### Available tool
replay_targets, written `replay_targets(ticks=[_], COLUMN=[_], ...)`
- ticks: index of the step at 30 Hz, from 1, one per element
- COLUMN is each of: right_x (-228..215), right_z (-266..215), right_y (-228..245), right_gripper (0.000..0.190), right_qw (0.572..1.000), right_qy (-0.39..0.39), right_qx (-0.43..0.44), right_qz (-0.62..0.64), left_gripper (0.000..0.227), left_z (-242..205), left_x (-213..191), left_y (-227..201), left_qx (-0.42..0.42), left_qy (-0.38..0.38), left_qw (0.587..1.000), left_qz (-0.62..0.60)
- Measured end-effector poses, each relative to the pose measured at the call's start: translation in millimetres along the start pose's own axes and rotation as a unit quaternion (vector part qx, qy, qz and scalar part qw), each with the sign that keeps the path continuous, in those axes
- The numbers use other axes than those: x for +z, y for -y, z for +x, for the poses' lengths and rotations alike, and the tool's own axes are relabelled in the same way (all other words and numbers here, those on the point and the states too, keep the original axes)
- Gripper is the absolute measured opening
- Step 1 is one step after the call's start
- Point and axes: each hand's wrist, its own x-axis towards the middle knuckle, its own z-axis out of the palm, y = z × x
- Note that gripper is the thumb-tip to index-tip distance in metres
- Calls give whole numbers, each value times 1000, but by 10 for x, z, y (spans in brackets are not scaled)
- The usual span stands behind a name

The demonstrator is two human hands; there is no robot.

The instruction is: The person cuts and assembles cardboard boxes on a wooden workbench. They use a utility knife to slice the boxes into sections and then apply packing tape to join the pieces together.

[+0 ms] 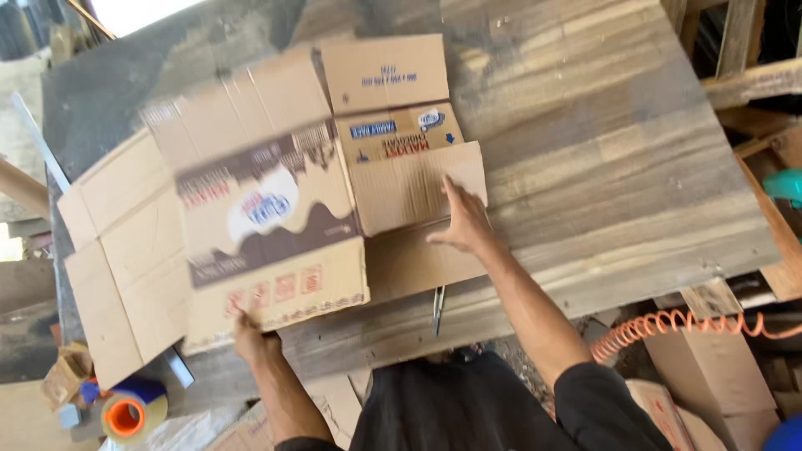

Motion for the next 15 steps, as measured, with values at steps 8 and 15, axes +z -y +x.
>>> replay_targets(ticks=[8,15], right_x=[2,435], right_z=[-173,159], right_y=[-230,-1324], right_gripper=[135,80], right_qw=[990,948], right_qy=[-99,-216], right_qx=[96,160], right_qz=[22,171], left_gripper=[95,116], left_z=[506,-814], left_x=[-612,559], left_y=[1131,419], left_qx=[93,142], left_qy=[-260,-254], left_qw=[951,840], left_qz=[135,457])
